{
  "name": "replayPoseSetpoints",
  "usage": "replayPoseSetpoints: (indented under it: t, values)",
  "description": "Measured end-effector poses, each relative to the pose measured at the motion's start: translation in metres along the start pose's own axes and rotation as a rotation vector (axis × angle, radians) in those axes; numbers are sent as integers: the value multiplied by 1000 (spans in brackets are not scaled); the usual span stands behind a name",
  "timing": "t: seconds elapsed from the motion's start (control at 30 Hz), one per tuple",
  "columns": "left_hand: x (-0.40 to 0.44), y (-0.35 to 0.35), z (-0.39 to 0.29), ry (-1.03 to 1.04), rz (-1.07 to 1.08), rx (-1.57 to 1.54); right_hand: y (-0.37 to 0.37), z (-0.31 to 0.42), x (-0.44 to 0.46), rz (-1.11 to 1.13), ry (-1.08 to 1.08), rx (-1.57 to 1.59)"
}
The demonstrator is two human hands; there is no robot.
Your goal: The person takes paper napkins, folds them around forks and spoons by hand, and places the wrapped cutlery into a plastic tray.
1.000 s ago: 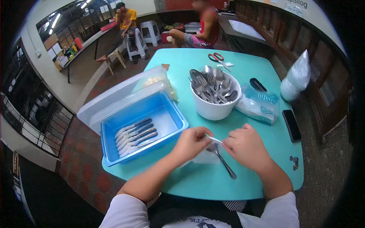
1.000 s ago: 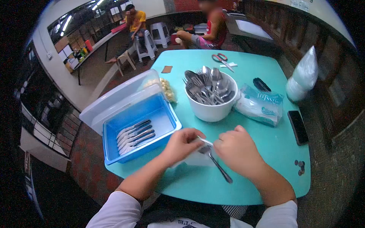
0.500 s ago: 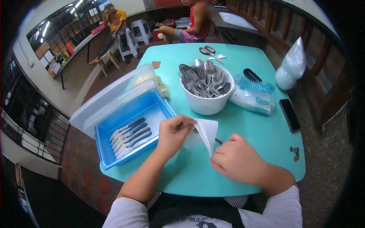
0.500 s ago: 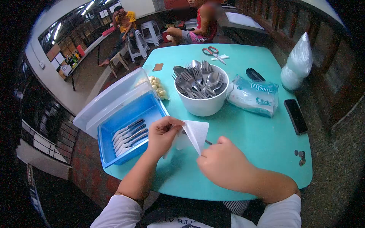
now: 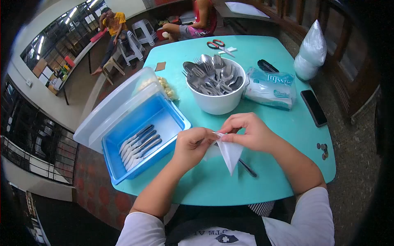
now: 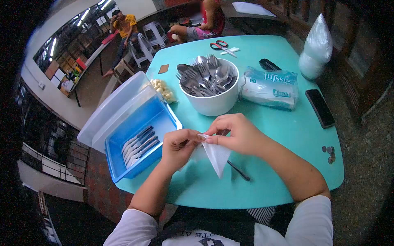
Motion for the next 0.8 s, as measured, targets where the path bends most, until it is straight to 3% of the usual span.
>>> replayPoseSetpoints:
  t: [0.2, 0.4, 0.47, 0.6, 0.73, 0.8]
  values:
    - [0, 8, 0, 33, 49, -3, 0, -3, -1, 15, 86, -74]
    - [-4, 14, 3, -37, 104, 13, 11, -13, -6, 159, 45, -397]
    - [-7, 18, 5, -53, 130, -51, 13, -14, -7, 272, 113, -335]
    - [-11, 29, 10, -281, 169, -171, 14, -23, -9, 416, 205, -247]
    - [-11, 36, 4, -279, 275, -410, 17, -32, -16, 531, 295, -83]
    - [-7, 32, -5, -109, 385, -359, 23, -37, -22, 614, 355, 4]
Point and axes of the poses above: each hand's wrist, its own x-axis towards the middle knuckle, its own y-axis out of the palm, z = x × y, the point moved 7 cm from there along x, towards the middle knuckle, and after that the axes turned 7 degrees about x, right-handed, at the moved point
